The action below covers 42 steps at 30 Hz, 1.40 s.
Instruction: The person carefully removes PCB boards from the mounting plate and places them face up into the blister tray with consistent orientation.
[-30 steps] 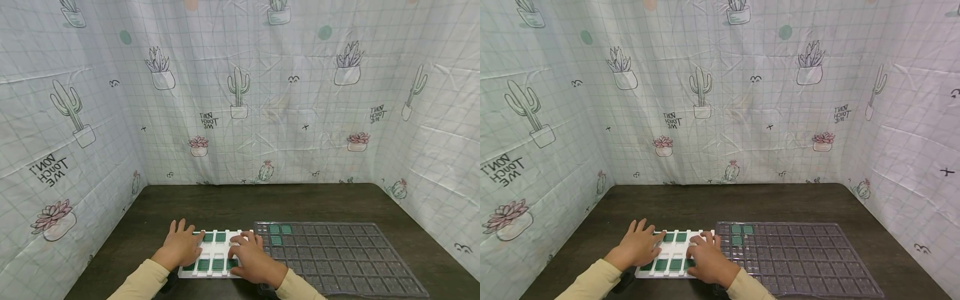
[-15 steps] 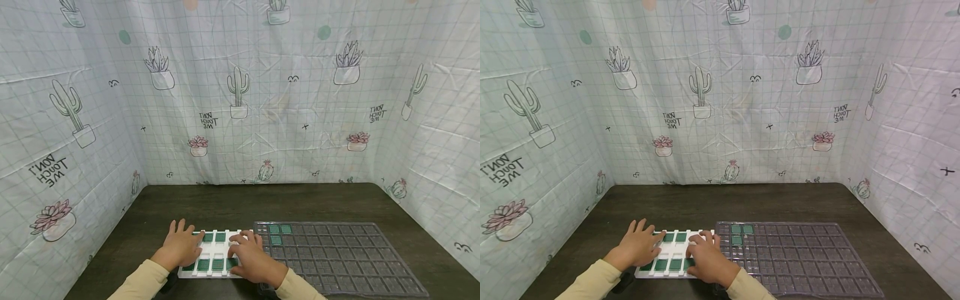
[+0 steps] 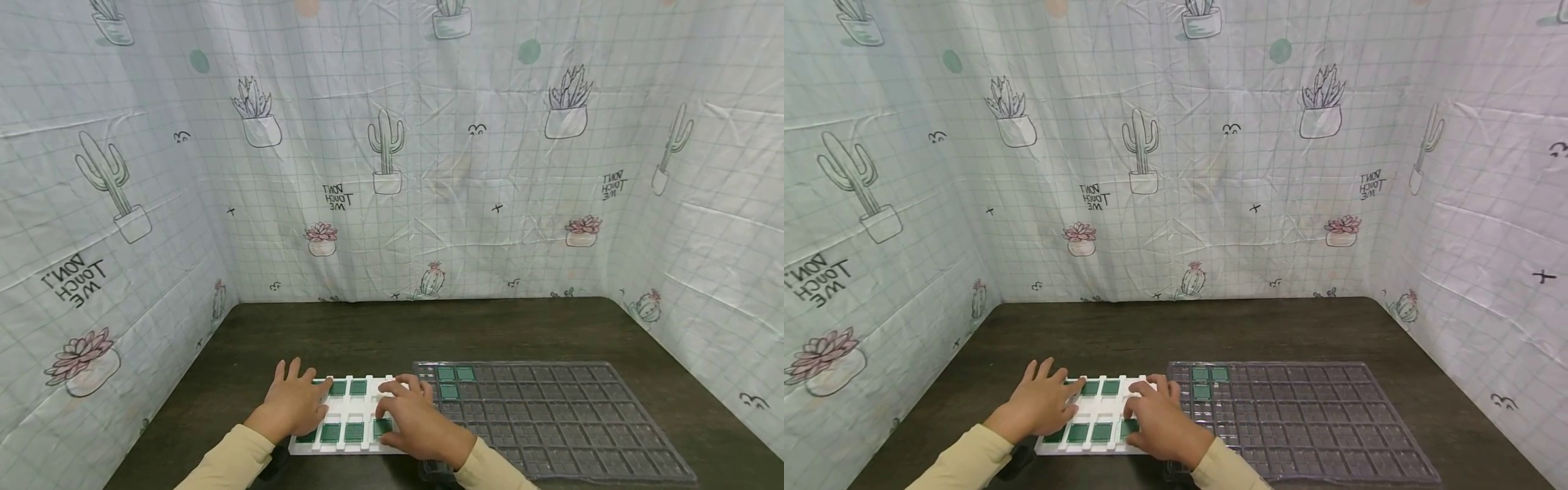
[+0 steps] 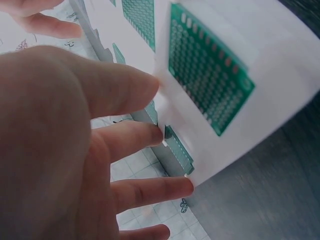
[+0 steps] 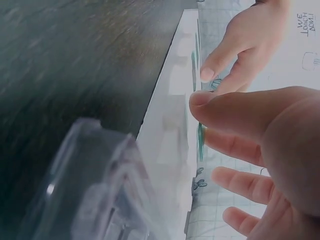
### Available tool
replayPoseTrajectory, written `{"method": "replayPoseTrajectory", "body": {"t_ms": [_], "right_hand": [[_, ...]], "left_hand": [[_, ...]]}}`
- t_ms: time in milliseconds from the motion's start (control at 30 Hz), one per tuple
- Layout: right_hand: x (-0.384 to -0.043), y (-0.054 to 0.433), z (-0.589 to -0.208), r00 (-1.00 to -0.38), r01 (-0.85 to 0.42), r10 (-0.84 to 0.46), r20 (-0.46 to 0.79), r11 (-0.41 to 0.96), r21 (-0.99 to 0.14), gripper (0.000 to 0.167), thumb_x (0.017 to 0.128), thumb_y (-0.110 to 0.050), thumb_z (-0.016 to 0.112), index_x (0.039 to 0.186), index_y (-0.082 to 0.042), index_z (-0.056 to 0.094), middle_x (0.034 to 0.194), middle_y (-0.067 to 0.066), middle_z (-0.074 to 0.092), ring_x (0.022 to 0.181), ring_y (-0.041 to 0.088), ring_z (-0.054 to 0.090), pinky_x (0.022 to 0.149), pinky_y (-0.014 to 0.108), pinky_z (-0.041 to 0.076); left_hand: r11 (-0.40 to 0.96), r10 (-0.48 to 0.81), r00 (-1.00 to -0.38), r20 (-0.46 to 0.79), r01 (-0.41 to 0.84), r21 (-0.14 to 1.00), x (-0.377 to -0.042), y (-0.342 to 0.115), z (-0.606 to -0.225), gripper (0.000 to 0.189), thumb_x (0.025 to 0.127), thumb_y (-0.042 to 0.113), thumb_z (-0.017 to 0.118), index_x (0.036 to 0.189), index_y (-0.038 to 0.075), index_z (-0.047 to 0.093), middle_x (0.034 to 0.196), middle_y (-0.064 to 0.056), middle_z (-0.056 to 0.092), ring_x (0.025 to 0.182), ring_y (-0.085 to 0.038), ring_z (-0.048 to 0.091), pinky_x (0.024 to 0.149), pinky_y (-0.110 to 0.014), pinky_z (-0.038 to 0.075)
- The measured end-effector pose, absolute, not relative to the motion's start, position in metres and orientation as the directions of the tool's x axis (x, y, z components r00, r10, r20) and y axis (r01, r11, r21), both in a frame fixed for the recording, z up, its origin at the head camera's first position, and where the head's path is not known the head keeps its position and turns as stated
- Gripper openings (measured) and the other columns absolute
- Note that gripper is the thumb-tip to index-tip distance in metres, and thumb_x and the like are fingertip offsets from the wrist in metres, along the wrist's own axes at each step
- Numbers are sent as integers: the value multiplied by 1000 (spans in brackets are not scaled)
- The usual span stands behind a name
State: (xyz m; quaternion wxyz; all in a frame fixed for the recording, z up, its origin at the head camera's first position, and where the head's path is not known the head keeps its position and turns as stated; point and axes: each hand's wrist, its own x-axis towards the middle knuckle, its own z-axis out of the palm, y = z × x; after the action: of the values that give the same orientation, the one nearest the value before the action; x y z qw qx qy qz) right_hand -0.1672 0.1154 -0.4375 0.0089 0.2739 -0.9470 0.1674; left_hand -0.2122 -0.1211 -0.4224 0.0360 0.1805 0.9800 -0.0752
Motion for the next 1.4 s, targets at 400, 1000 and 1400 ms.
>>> {"method": "replayPoseTrajectory", "body": {"t_ms": [400,1000,1400], "right_hand": [[-166,122,-439,-860,-505,-497,115,798,-329,17,82,-31,79,95,-28,69,141,3,52,132,33,35,95,63,28],[-165,139,-439,-875,-477,-466,127,791,-384,16,84,-25,78,97,-24,69,141,8,52,134,40,33,97,68,24],[-166,149,-439,-880,-474,-448,159,800,-369,17,83,-24,78,97,-23,68,140,10,52,134,41,33,98,70,23]], "left_hand": [[923,353,-930,-100,364,-128,-213,-123,-425,50,93,41,60,138,20,56,143,-13,52,142,-47,30,114,-69,16],[922,359,-928,-97,369,-119,-210,-124,-423,50,94,40,60,139,19,56,143,-14,51,141,-48,32,114,-68,17],[918,370,-925,-87,379,-118,-210,-125,-423,50,94,39,61,139,19,56,142,-13,52,139,-47,34,114,-68,17]]}}
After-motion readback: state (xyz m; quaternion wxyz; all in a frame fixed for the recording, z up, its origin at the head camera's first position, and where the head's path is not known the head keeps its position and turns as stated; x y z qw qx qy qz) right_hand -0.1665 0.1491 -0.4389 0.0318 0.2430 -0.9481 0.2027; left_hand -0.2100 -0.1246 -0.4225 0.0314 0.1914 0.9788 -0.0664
